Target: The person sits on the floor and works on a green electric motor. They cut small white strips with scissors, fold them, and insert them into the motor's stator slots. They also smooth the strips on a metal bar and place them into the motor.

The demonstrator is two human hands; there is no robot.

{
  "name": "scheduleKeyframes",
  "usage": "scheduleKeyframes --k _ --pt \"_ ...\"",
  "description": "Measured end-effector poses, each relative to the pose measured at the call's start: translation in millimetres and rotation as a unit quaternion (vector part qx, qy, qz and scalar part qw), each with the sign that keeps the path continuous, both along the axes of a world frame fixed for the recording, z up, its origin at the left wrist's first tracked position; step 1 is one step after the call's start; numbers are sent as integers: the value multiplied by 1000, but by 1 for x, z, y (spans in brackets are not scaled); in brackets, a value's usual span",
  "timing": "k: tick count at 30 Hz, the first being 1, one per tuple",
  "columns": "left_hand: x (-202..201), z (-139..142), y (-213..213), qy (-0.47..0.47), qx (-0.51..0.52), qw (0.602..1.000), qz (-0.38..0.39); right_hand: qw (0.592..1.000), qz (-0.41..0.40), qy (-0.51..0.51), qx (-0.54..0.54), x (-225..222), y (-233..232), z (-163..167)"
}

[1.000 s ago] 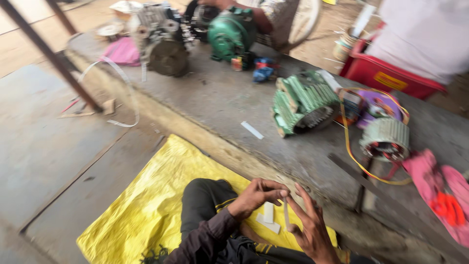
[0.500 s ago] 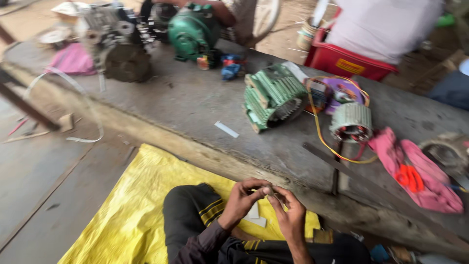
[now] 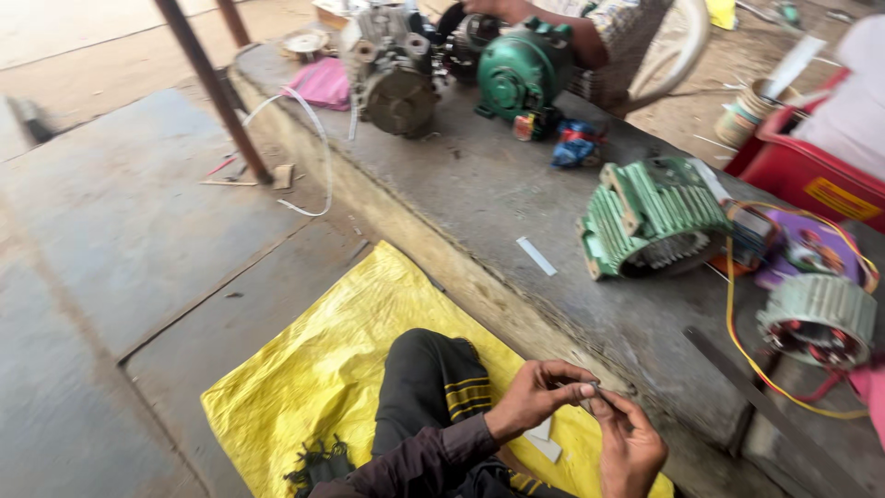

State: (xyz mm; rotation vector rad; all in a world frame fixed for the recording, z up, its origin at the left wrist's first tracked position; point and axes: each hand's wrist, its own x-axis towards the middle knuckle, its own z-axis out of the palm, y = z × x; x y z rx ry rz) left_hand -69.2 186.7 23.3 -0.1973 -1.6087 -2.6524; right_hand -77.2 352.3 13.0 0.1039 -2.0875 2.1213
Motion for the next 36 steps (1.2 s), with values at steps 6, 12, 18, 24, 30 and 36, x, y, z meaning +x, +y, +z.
scheduleKeyframes --k 6,12,18,24,30,36 --pt "1 -4 0 -2 -24 1000 20 999 5 10 44 -4 0 3" --pt "-5 -3 6 -17 -28 999 30 996 1 7 89 1 0 26" --pt "-8 2 7 -18 -39 998 36 990 24 3 137 4 -1 51" --pt "-6 5 8 -35 -33 999 23 999 34 5 38 0 0 39" --pt "-4 2 10 -32 -26 999 19 999 25 8 37 2 4 32" --pt "-3 -3 12 -28 -3 1000 12 998 50 22 23 10 1 37"
